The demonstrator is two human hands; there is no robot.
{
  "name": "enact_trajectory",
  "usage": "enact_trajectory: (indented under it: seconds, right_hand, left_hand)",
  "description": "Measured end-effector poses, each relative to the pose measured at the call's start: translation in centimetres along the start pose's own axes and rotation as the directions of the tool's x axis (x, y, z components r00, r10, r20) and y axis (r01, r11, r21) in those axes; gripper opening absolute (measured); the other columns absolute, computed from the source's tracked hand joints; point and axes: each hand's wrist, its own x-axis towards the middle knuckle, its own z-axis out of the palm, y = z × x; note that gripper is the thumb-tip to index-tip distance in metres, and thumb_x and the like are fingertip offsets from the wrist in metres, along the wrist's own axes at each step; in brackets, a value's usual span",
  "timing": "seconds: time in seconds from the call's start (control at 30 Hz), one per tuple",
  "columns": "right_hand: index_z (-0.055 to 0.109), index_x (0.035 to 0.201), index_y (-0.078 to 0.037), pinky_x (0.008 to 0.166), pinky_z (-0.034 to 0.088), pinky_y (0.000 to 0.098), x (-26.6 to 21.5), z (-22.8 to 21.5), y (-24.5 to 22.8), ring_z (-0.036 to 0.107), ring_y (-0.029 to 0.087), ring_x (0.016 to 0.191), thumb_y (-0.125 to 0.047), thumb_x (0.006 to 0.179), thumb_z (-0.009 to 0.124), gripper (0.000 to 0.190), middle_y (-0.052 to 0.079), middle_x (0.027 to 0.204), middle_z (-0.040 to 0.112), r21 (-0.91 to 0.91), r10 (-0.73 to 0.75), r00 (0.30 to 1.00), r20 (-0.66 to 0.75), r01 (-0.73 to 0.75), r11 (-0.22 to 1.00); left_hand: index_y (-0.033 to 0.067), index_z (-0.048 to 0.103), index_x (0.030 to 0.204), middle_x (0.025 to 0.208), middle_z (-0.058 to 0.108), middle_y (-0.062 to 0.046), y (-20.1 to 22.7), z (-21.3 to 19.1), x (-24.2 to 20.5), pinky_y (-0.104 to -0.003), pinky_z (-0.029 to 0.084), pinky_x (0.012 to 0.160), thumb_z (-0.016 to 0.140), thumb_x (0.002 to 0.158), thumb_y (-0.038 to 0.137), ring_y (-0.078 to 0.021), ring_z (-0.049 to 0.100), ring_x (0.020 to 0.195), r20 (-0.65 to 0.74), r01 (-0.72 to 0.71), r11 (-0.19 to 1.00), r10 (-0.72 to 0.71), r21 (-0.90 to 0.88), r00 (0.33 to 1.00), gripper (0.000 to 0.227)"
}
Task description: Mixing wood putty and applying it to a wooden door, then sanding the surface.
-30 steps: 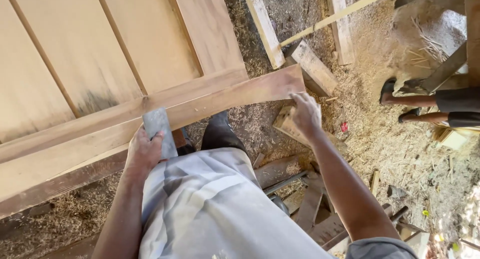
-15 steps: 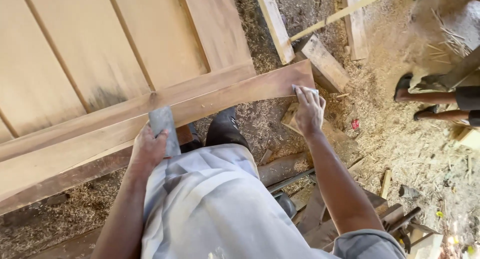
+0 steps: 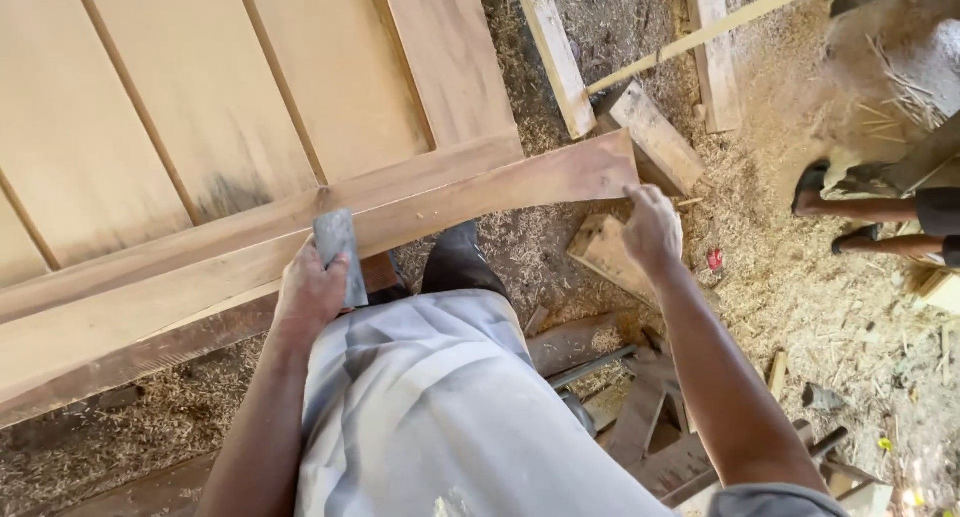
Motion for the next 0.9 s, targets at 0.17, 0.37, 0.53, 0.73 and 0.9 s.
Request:
enact_trajectory:
  seconds: [0.17, 0.37, 0.53, 0.73, 0.9]
  right_hand:
    - [0.057, 0.131, 0.007, 0.061, 0.058, 0.0338, 2.8, 2.3, -2.9, 0.059, 0.025, 0.081, 0.000, 0.094, 0.045, 0.040, 0.023, 0.103, 0.060, -0.218, 0.412, 0.868, 0.279, -0.361, 0.907]
    - [0.065, 0.113, 0.010, 0.076, 0.057, 0.0394, 2.7, 2.3, -13.2, 0.060, 0.028, 0.094, -0.004, 0.095, 0.050, 0.028, 0.021, 0.106, 0.062, -0.148, 0.243, 0.965, 0.102, -0.227, 0.963]
    - [0.064, 0.124, 0.005, 0.089, 0.054, 0.0391, 1.8, -4.7, -15.8, 0.066, 0.029, 0.100, 0.000, 0.093, 0.055, 0.032, 0.018, 0.107, 0.067, 0.465, 0.119, 0.985, 0.124, -0.164, 0.870]
    - [0.051, 0.142, -0.005, 0.107, 0.053, 0.0417, -1.3, -16.4, -22.5, 0.061, 0.031, 0.124, -0.005, 0.103, 0.057, 0.039, 0.017, 0.135, 0.061, 0.795, -0.072, 0.919, -0.387, 0.373, 0.478]
    - [0.048, 0.142, -0.013, 0.109, 0.058, 0.0523, -2.6, -20.4, -26.4, 0.062, 0.037, 0.129, -0.008, 0.105, 0.057, 0.038, 0.015, 0.140, 0.057, 0.509, -0.297, 0.640, -0.709, 0.756, 0.412]
  left_hand:
    - [0.0049, 0.063, 0.126, 0.114, 0.072, -0.025, -0.2, 0.0, -0.1, -0.050, 0.051, 0.097, 0.061, 0.094, 0.023, -0.0417, 0.068, 0.110, -0.015, 0.010, 1.000, -0.011, -0.026, 1.000, 0.037]
    - [0.0014, 0.063, 0.124, 0.115, 0.071, -0.026, -1.9, 0.7, 0.3, -0.051, 0.050, 0.096, 0.063, 0.094, 0.022, -0.0431, 0.066, 0.111, -0.068, -0.081, 0.996, 0.080, -0.021, 0.994, 0.036]
    - [-0.0015, 0.064, 0.125, 0.108, 0.073, -0.019, -1.6, 1.5, 0.6, -0.050, 0.058, 0.085, 0.061, 0.097, 0.020, -0.0360, 0.070, 0.099, 0.114, 0.126, 0.923, -0.090, -0.364, 0.989, 0.035]
    - [0.0077, 0.058, 0.130, 0.120, 0.069, -0.013, 8.5, -0.6, -7.0, -0.047, 0.064, 0.089, 0.066, 0.093, 0.014, -0.0291, 0.070, 0.106, 0.231, 0.203, 0.190, 0.144, -0.961, 0.962, 0.039]
    - [0.0015, 0.054, 0.129, 0.117, 0.068, -0.017, 13.5, -2.5, -12.1, -0.057, 0.065, 0.073, 0.067, 0.097, 0.013, -0.0349, 0.073, 0.099, 0.117, 0.189, -0.144, 0.404, -0.971, 0.907, 0.036]
